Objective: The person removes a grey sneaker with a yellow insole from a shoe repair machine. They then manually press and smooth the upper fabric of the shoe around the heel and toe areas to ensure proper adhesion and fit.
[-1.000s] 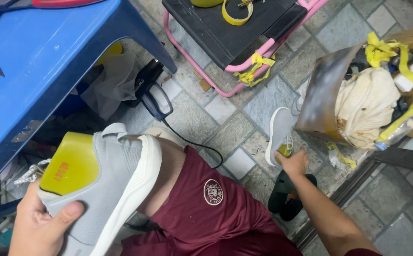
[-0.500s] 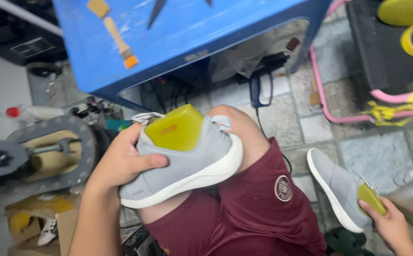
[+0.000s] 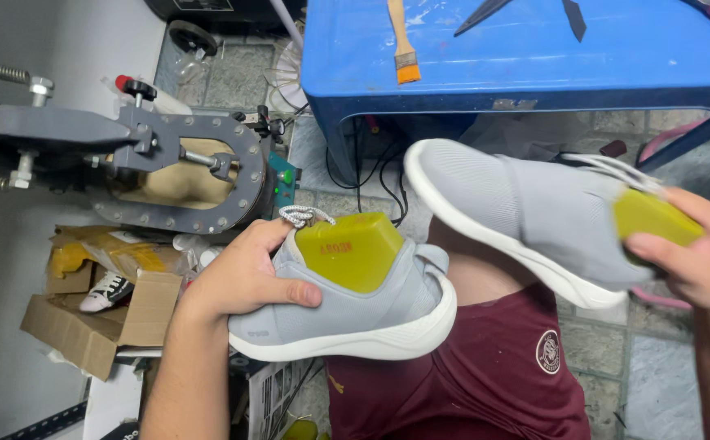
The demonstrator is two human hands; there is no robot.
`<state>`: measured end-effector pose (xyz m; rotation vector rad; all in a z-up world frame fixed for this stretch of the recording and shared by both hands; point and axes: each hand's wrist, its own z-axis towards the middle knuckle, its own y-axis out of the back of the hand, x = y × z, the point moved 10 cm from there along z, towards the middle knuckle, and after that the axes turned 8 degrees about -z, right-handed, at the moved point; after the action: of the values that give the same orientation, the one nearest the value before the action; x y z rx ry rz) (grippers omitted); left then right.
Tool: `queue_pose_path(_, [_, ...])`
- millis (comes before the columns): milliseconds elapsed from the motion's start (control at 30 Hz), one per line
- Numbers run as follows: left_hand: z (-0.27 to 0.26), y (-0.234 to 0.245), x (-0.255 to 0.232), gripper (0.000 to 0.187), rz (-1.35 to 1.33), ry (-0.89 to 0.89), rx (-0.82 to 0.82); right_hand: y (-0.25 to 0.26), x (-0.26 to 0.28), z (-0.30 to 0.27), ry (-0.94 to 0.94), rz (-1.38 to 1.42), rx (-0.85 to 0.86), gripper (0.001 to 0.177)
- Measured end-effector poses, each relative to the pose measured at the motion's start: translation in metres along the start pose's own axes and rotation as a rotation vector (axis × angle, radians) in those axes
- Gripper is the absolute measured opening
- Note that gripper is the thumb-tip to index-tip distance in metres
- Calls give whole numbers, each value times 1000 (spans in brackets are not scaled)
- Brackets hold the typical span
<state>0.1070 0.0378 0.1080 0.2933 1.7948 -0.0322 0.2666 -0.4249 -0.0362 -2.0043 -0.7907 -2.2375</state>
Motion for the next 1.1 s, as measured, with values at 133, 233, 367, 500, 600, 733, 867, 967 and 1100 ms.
queue_pose_path(133, [-14,2,6,76,27,-9,-1,-126,90,87,36,97,329,44])
queue_pose_path(233, [-16,0,20,76,72,22,-43,-186,142,104,93,-22,540,35])
queue_pose_path(367, [-14,-3,37,75,147,1,-61,-213,180,107,174,-217,638,37])
queue_pose_path(500, [-9,-7,42,75,23,-60,-40,-212,180,106,153,-204,663,38])
queue_pose_path(600, [-1,-7,47,77,-7,-54,-38,-206,167,104,128,-116,623,41])
queue_pose_path(733, [0,-8,63,77,-48,34,-49,-198,152,90,85,221,638,53])
queue_pose_path(867, [6,-5,53,78,136,-130,-89,-180,161,67,282,62,583,76])
queue_pose_path(967, [0,-6,60,80,126,-168,-160,-183,149,54,218,-55,563,86])
queue_pose_path(1100, [-13,-10,68,88,-83,-215,-164,-188,161,53,452,-96,565,81])
